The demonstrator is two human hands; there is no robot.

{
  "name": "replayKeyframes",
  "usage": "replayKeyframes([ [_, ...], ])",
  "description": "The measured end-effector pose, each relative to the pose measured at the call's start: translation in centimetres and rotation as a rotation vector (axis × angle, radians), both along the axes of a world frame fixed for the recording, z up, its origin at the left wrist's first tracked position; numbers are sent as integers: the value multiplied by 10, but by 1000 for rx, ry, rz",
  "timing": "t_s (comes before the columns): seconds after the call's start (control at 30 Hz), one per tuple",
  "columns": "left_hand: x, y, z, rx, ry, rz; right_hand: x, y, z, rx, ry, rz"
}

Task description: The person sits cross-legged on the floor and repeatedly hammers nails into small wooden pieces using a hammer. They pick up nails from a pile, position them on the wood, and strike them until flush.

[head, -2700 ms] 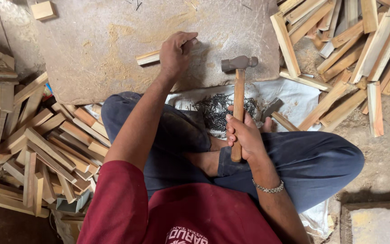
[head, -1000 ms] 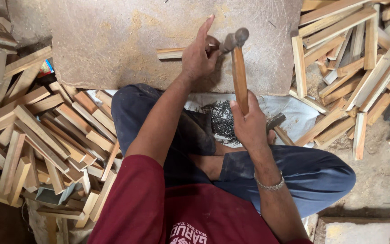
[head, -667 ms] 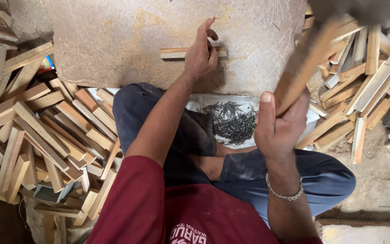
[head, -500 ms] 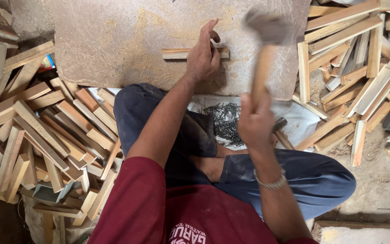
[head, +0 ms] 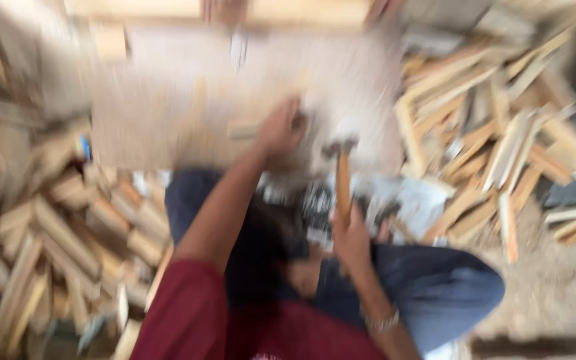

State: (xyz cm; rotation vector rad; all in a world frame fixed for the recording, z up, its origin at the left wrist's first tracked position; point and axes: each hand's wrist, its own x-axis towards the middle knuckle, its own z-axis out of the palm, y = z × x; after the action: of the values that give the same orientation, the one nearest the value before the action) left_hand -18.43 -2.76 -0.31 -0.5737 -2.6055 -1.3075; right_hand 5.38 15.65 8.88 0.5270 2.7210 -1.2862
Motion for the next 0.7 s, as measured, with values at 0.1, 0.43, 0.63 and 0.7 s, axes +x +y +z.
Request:
replayKeyframes([
  [0.1,-3,-4,46,-264,-162,-128,-2,-1,-6,-354,-109,-165],
  [0.43,-30,-53,85,461,91,335,-6,-4,0,-593,-167,-241],
  [0.63,20,-116,53,-193,-660,659,1,-5,9,-617,-191,-238],
  [0.7,29,-115,63,-260,-745,643,1,-7,16,-641,-208,-246],
])
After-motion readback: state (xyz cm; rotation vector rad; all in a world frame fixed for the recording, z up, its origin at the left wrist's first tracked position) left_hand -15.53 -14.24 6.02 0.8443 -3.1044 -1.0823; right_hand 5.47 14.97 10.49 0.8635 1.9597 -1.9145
